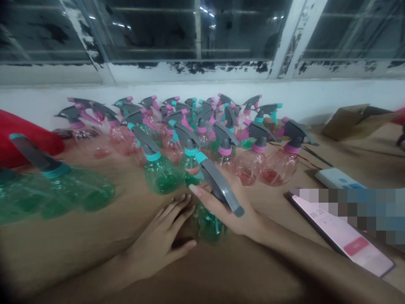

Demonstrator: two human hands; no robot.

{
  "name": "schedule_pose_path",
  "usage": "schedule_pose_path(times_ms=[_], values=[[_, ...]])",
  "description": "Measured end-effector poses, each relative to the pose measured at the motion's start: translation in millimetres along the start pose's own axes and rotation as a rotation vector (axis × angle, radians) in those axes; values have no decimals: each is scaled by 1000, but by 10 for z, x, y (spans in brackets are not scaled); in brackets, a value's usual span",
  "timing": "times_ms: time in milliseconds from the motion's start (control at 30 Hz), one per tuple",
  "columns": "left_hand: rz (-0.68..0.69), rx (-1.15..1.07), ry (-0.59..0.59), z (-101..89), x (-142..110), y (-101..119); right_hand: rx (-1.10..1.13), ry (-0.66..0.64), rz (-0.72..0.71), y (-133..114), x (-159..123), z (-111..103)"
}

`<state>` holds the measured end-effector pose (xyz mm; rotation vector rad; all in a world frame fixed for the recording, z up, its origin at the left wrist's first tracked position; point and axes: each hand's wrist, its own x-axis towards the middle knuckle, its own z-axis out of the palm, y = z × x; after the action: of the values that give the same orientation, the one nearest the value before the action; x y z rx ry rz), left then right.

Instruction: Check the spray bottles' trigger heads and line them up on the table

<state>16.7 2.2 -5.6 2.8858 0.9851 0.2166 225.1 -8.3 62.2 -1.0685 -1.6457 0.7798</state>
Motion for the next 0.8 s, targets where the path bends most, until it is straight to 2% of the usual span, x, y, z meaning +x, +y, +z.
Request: schedule_pose_path(times_ms=[800], values=[[1, 11, -2, -8, 19, 3, -3, -9, 18, -15, -4, -1]])
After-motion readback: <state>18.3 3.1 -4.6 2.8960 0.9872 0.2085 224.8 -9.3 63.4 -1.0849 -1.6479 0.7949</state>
